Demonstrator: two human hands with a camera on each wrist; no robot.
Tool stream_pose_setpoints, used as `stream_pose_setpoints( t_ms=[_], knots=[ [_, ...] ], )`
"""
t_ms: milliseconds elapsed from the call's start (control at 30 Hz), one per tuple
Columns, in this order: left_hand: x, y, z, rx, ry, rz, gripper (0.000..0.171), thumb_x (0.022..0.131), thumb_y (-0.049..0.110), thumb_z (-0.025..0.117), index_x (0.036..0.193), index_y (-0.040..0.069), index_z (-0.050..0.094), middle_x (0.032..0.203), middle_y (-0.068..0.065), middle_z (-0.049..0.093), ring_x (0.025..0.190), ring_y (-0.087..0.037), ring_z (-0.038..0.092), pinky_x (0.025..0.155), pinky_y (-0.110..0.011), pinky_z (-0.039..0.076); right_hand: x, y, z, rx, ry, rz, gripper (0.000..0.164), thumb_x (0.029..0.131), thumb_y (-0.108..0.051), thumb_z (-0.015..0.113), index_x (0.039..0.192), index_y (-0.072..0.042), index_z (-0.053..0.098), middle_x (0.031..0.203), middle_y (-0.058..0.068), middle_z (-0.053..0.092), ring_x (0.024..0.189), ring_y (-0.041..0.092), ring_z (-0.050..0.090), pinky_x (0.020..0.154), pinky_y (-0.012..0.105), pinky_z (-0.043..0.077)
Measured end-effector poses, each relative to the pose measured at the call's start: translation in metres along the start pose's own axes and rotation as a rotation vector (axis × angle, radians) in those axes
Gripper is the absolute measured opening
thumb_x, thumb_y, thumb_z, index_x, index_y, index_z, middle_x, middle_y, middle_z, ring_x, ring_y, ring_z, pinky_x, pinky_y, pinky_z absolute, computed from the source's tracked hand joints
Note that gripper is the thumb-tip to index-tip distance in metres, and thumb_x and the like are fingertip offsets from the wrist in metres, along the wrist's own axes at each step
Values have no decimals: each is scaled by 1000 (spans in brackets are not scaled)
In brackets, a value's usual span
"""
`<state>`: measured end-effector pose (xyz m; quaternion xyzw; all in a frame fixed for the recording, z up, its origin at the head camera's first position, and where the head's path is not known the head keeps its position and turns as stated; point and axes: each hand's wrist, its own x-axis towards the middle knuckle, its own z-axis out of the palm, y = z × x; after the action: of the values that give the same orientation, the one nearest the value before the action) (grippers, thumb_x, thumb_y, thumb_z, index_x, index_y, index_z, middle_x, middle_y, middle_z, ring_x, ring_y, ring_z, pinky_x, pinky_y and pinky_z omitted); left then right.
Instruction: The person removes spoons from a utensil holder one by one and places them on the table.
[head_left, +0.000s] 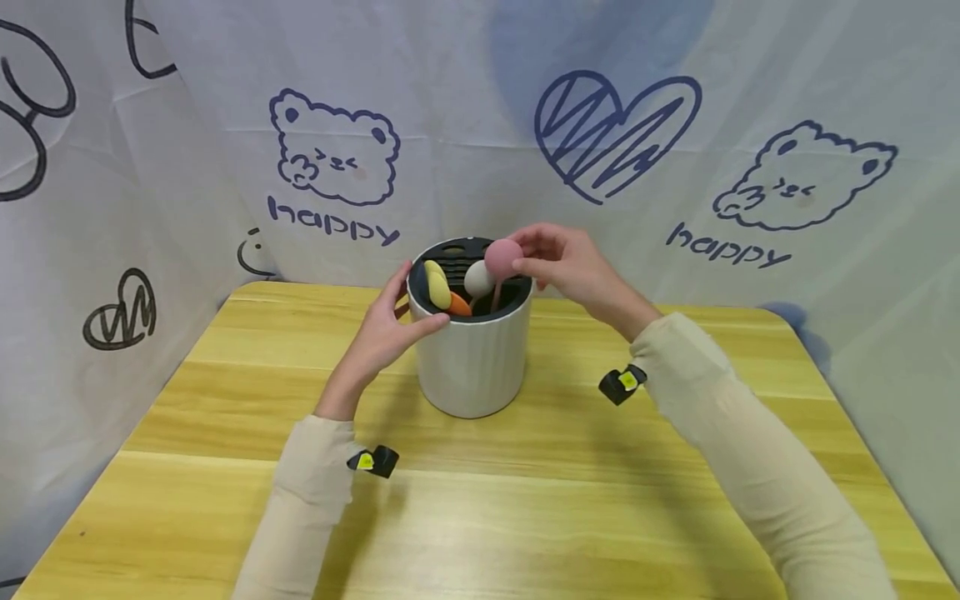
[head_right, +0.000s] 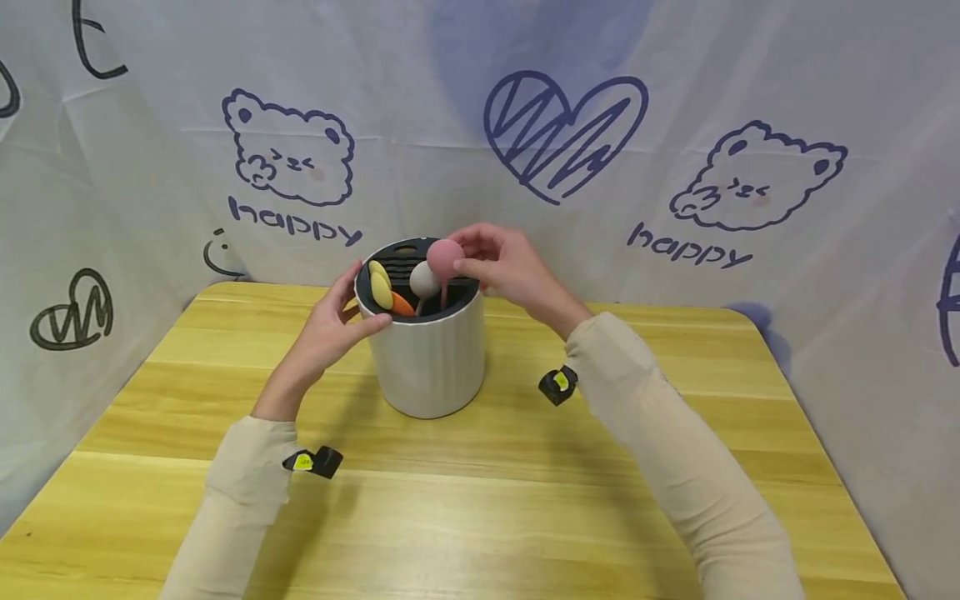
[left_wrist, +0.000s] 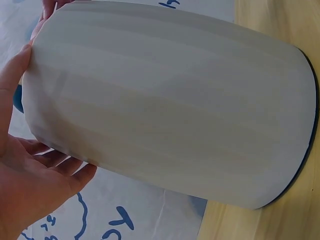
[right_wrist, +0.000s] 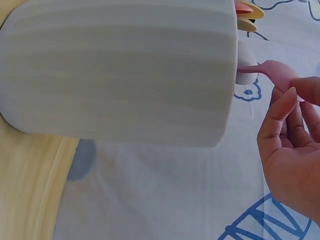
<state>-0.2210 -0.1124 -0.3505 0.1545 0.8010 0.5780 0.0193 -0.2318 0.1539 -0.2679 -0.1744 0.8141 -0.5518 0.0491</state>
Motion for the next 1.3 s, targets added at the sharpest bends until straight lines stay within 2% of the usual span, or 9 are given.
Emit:
stream_pose_setpoints(
  t_ms=[233, 433, 733, 933, 1200, 1300],
  knots=[
    [2, 2, 0, -2, -3, 27, 91, 86, 24, 72, 155, 7, 14, 159, -12, 18, 143, -26, 22, 114, -41, 26, 0, -4, -4, 21, 18, -97, 35, 94, -2, 60, 128, 0, 52, 109, 17, 61, 92, 30, 55, 64, 28, 49],
    [4, 3, 0, -9, -7, 28, 90, 87, 24, 71, 155, 9, 14, 159, -10, 17, 143, -25, 21, 114, -40, 26, 0, -10, -6, 14, 43, -103, 32, 93, -3, 62, 125, -2, 57, 110, 14, 62, 94, 34, 55, 64, 27, 49],
    [3, 3, 0, -28, 2, 35, 89, 87, 21, 70, 155, 8, 15, 158, -11, 18, 143, -25, 21, 114, -41, 25, 3, -23, -10, 15, 106, -133, 35, 92, -1, 63, 126, -1, 59, 110, 13, 61, 91, 22, 57, 64, 26, 49],
    [3, 1, -1, -35, 11, 35, 89, 88, 20, 70, 155, 9, 14, 159, -11, 18, 143, -25, 21, 114, -40, 25, 5, -28, -12, 19, 132, -177, 37, 89, 4, 65, 126, 1, 60, 109, 14, 63, 92, 21, 57, 62, 24, 48],
    [0, -2, 0, -24, 14, 17, 90, 87, 24, 71, 155, 8, 15, 158, -11, 19, 143, -25, 22, 113, -40, 27, 4, -34, -13, 37, 171, -173, 40, 85, 3, 69, 124, 1, 63, 106, 10, 64, 93, 20, 58, 62, 25, 49],
    [-1, -3, 0, -22, 16, 14, 90, 87, 24, 71, 155, 9, 15, 158, -11, 19, 143, -26, 22, 113, -41, 27, 4, -35, -14, 54, 179, -208, 40, 84, 4, 70, 124, 2, 63, 106, 9, 65, 92, 20, 58, 61, 23, 48]
  ],
)
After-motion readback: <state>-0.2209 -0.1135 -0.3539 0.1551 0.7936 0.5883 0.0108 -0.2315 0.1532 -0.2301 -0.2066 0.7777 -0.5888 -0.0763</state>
